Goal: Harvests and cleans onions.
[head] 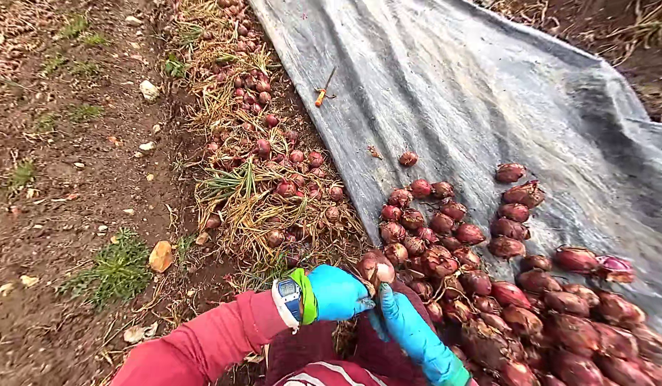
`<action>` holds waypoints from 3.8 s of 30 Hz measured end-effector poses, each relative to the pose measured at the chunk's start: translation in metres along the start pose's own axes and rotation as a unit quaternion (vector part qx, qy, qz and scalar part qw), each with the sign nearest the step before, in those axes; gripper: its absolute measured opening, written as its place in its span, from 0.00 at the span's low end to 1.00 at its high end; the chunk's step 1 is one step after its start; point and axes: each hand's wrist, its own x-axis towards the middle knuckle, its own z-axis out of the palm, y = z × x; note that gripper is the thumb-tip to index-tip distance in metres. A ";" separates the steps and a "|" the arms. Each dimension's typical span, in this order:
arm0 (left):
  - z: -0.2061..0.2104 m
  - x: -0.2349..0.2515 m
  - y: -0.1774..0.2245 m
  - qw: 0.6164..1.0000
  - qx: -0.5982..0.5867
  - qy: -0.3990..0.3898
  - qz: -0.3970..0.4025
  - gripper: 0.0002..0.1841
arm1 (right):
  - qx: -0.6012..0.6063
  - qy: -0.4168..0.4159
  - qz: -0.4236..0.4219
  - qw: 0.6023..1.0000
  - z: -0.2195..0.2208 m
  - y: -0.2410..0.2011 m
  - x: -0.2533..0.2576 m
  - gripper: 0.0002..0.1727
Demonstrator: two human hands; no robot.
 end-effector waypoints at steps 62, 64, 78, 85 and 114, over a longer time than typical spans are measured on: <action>-0.064 0.022 -0.175 0.989 -0.079 -0.060 -0.110 0.41 | 0.094 0.006 0.040 0.995 0.043 -0.008 0.164 0.53; -0.062 0.013 -0.174 0.988 -0.050 -0.046 -0.135 0.41 | 0.055 -0.019 0.079 0.995 0.033 -0.015 0.153 0.50; -0.079 0.189 -0.122 0.950 -0.043 0.151 -0.271 0.21 | 0.188 0.265 0.006 0.946 -0.047 0.044 0.065 0.51; -0.066 0.333 -0.227 0.905 0.001 0.124 -0.408 0.30 | 0.249 0.263 0.130 0.923 -0.058 0.034 0.066 0.43; -0.064 0.093 -0.046 0.995 0.003 0.025 -0.093 0.12 | 0.096 0.171 -0.020 0.980 -0.045 0.025 0.048 0.49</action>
